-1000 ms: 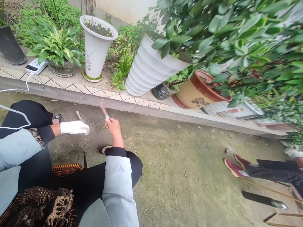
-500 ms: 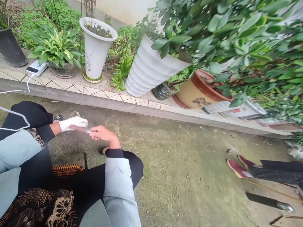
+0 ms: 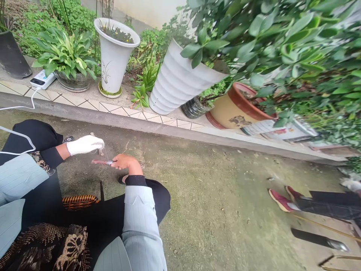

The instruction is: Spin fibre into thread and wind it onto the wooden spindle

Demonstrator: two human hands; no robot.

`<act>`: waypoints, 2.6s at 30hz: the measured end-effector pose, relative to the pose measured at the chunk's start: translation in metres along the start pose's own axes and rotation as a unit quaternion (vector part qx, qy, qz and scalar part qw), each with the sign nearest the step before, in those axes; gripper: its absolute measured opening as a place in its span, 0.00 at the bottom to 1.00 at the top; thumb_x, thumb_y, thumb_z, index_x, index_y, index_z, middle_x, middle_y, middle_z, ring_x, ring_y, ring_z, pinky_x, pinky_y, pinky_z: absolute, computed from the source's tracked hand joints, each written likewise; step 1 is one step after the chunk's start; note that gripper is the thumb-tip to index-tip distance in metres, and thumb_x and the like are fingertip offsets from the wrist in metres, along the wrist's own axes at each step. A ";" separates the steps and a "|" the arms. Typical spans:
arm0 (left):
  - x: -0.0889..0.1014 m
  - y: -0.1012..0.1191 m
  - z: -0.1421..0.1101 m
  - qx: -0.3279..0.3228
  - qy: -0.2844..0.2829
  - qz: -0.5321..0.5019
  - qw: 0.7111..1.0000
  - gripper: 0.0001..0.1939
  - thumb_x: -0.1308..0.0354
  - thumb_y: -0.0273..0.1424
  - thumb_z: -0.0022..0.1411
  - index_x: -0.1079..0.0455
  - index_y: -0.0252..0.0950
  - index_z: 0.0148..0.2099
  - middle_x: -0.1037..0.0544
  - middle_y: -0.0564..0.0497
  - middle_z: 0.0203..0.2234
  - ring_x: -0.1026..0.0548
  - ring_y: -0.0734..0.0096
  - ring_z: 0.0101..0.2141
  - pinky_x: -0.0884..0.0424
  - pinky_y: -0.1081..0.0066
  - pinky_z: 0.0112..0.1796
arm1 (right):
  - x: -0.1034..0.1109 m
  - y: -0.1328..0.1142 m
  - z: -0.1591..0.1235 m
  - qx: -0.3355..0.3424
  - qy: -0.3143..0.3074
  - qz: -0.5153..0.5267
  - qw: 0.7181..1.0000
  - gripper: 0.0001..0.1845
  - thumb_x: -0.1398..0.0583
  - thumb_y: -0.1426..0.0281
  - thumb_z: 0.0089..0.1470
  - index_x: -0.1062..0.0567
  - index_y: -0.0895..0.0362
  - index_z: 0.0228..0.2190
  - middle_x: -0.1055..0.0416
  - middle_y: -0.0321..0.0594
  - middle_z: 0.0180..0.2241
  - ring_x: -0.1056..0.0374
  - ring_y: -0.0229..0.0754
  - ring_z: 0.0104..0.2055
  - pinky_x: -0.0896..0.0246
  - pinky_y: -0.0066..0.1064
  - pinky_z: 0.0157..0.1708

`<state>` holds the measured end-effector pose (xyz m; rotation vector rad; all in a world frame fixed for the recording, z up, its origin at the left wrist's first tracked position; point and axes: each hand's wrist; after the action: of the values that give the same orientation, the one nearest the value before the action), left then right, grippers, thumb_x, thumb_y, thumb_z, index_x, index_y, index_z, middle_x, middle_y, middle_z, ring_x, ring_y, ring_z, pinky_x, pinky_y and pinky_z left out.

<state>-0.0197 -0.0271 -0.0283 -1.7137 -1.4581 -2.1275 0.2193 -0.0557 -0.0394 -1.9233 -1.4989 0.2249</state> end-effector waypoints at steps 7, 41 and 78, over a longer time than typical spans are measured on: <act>-0.012 -0.002 0.000 0.016 -0.053 -0.023 0.998 0.17 0.57 0.37 0.66 0.30 0.37 0.35 0.23 0.54 0.28 0.28 0.73 0.28 0.36 0.76 0.32 | 0.003 -0.013 -0.029 0.228 0.177 0.255 0.923 0.14 0.40 0.60 0.52 0.30 0.59 0.29 0.34 0.32 0.24 0.40 0.30 0.23 0.46 0.24 0.25; -0.049 0.009 -0.076 -0.052 -0.011 0.048 0.997 0.16 0.54 0.34 0.67 0.27 0.36 0.35 0.21 0.50 0.33 0.27 0.71 0.33 0.36 0.75 0.37 | -0.072 -0.018 0.001 0.000 -0.079 -0.022 0.997 0.10 0.36 0.64 0.48 0.25 0.59 0.25 0.32 0.34 0.20 0.39 0.34 0.22 0.46 0.27 0.26; -0.054 0.022 -0.070 -0.030 0.020 0.015 0.999 0.17 0.55 0.36 0.68 0.27 0.36 0.37 0.21 0.50 0.34 0.26 0.70 0.34 0.35 0.75 0.38 | -0.058 0.004 0.010 -0.065 0.162 -0.023 0.984 0.15 0.40 0.64 0.54 0.32 0.57 0.20 0.34 0.35 0.18 0.40 0.34 0.21 0.48 0.27 0.26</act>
<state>-0.0387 -0.1130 -0.0532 -1.6892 -1.3633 -2.1987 0.1982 -0.1050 -0.0648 -1.9152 -1.3633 -0.2032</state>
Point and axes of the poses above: each hand's wrist, its own z-axis towards the middle knuckle, its own x-axis out of the back of the hand, y = z × x
